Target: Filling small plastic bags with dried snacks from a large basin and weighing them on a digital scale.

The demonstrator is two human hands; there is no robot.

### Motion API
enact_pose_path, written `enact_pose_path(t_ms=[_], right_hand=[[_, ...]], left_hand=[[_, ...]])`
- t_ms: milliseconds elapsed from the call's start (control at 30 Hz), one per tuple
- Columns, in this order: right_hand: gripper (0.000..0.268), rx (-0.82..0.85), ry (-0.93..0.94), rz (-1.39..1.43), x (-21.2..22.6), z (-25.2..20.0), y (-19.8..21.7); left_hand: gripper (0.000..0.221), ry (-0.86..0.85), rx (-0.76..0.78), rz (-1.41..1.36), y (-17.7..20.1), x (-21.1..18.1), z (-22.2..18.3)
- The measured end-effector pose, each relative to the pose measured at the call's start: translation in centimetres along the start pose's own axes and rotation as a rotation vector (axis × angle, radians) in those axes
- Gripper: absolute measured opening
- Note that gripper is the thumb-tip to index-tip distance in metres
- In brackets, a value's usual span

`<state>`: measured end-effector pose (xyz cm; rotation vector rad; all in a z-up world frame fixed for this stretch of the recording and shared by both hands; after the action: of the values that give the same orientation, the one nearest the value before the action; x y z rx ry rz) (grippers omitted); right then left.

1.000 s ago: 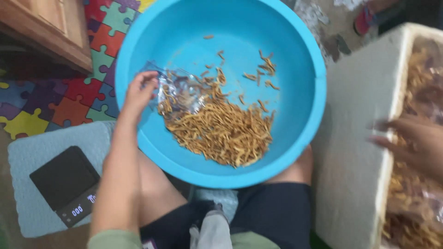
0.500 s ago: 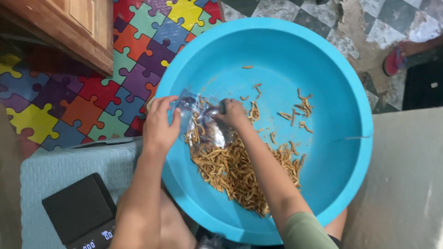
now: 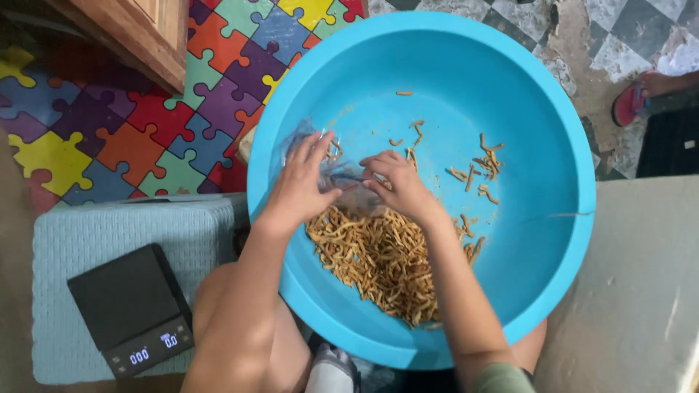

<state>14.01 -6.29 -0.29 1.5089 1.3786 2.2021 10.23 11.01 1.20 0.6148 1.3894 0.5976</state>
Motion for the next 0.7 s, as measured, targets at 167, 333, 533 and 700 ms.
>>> enact_pose_path(t_ms=[167,333,533,700], right_hand=[[0.011,0.046,0.176,-0.040,4.6,-0.1,3.2],[0.022,-0.278,-0.063,0.325,-3.7,3.1,0.3],[0.042,-0.234,-0.236,0.619,-8.7,8.6,-10.8],[0.084,-0.198,-0.197,0.456,-8.1,10.5,-16.0]], left_hand=[[0.061,-0.101,0.029,0.032,-1.4,-0.5,-0.8],[0.029,0.114,-0.319,-0.030,3.5,-0.5,-1.2],[0.019,0.073,-0.780,-0.122,7.0,0.1,-1.4],[0.018,0.053,-0.819,-0.074,7.5,0.0,-0.6]])
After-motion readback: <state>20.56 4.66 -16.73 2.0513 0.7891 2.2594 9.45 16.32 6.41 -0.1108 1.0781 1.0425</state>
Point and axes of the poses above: each hand's wrist, its own z-axis towards the middle knuckle, its own y-axis out of the back of the hand, x = y × z, the point moved 5 cm from there along z, towards the middle knuckle, and after that the axes turned 5 degrees about -x, right-handed, at the moved point
